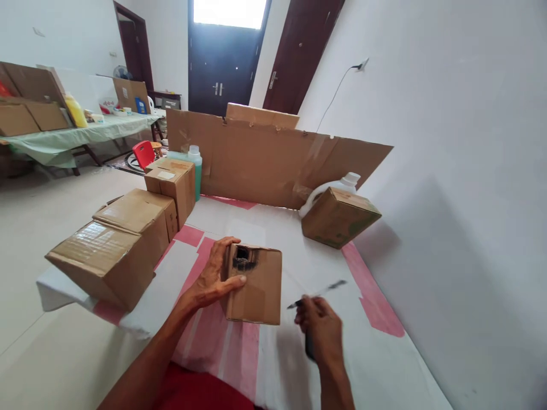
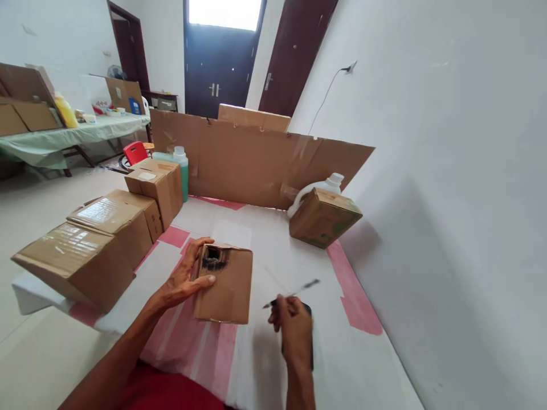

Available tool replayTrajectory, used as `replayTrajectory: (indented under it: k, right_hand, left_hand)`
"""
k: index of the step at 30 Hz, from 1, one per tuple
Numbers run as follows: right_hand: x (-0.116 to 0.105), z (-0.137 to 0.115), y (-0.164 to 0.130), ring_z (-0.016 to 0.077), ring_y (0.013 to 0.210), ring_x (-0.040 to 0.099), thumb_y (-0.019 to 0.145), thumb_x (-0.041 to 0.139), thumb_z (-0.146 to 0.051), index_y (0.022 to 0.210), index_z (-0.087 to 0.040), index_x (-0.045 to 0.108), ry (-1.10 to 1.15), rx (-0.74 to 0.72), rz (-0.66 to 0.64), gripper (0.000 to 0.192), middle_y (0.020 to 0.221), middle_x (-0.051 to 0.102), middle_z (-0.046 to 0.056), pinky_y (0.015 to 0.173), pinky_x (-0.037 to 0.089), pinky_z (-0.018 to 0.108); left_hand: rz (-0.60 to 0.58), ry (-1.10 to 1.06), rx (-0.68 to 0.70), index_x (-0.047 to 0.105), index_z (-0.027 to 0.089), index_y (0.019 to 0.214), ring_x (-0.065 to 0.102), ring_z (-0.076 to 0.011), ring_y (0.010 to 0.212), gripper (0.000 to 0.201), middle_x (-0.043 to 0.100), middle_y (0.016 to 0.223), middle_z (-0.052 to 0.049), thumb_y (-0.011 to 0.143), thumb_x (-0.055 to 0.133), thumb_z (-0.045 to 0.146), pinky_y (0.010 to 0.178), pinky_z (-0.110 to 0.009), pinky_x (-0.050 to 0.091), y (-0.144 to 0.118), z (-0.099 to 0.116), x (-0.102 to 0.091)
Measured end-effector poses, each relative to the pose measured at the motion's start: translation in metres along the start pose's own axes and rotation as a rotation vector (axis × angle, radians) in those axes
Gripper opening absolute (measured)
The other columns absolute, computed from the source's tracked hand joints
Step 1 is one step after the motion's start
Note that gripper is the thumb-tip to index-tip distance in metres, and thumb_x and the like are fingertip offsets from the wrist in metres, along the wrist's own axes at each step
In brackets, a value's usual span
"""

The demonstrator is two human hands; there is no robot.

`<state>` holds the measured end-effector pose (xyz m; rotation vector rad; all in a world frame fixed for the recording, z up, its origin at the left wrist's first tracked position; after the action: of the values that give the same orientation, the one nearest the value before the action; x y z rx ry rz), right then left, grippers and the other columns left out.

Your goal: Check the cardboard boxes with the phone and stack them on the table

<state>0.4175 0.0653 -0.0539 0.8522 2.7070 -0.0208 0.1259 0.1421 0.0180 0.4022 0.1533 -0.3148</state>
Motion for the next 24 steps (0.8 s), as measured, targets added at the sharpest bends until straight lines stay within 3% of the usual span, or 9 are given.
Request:
replayTrajectory:
  k: [3, 6, 8, 11, 19, 24]
  right_hand:
    - [0.0, -0.044, -0.002, 0.0172, 0.057, 0.067, 0.079, 0.074, -0.055, 0.087, -0.025, 0.06, 0.48, 0.007, 0.046, 0.034, 0.07, 0.071, -0.001, 0.05, 0.049, 0.026]
    - [0.027, -0.091, -0.014, 0.016, 0.069, 0.073, 0.079, 0.081, -0.042, 0.09, -0.024, 0.064, 0.721, -0.054, -0.089, 0.027, 0.087, 0.076, 0.0, 0.061, 0.057, 0.027]
    - [0.049, -0.11, -0.024, 0.0157, 0.069, 0.073, 0.084, 0.079, -0.041, 0.091, -0.023, 0.067, 0.686, -0.107, -0.174, 0.023, 0.089, 0.076, 0.001, 0.062, 0.058, 0.027]
    - [0.066, -0.117, -0.032, 0.0144, 0.068, 0.071, 0.089, 0.076, -0.041, 0.094, -0.022, 0.067, 0.622, -0.174, -0.188, 0.022, 0.092, 0.075, 0.001, 0.06, 0.058, 0.026]
    - [0.06, -0.115, -0.03, 0.0125, 0.06, 0.068, 0.091, 0.072, -0.048, 0.093, -0.021, 0.065, 0.408, -0.225, -0.111, 0.028, 0.088, 0.075, 0.002, 0.063, 0.058, 0.027]
    - [0.06, -0.129, -0.03, 0.0132, 0.06, 0.068, 0.09, 0.074, -0.047, 0.094, -0.021, 0.064, 0.407, -0.296, -0.034, 0.028, 0.085, 0.075, 0.001, 0.067, 0.059, 0.029]
  left_hand:
    - [-0.003, 0.022, 0.019, 0.044, 0.029, 0.144, 0.045, -0.0333, 0.139, 0.071, 0.047, 0.148, -0.01, 0.081, 0.074, 0.035, 0.12, -0.051, 0.036, 0.0, 0.002, 0.002]
    - [-0.01, 0.028, 0.01, 0.043, 0.03, 0.145, 0.043, -0.0331, 0.142, 0.072, 0.044, 0.15, -0.01, 0.081, 0.074, 0.033, 0.121, -0.051, 0.036, -0.001, 0.003, 0.003]
    - [-0.018, 0.027, 0.003, 0.042, 0.03, 0.146, 0.042, -0.0331, 0.143, 0.072, 0.045, 0.15, -0.01, 0.081, 0.074, 0.033, 0.122, -0.051, 0.035, -0.002, 0.004, 0.004]
    - [-0.021, 0.023, 0.008, 0.042, 0.029, 0.146, 0.042, -0.0335, 0.144, 0.072, 0.045, 0.15, -0.01, 0.081, 0.074, 0.032, 0.123, -0.052, 0.034, -0.002, 0.007, 0.003]
    - [-0.023, 0.019, 0.016, 0.043, 0.028, 0.144, 0.039, -0.0351, 0.147, 0.07, 0.044, 0.153, -0.011, 0.081, 0.074, 0.03, 0.124, -0.054, 0.033, -0.002, 0.009, 0.005]
    - [-0.021, 0.031, 0.042, 0.043, 0.029, 0.144, 0.037, -0.0345, 0.147, 0.07, 0.043, 0.152, -0.011, 0.081, 0.074, 0.028, 0.125, -0.053, 0.031, -0.004, 0.009, 0.006]
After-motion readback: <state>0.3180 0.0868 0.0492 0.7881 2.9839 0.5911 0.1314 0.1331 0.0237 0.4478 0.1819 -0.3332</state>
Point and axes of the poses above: each hand's wrist, its own y-axis towards the middle knuckle, its own x-axis out of the palm, z = x × y, the point moved 7 cm from there along y, towards the middle knuckle
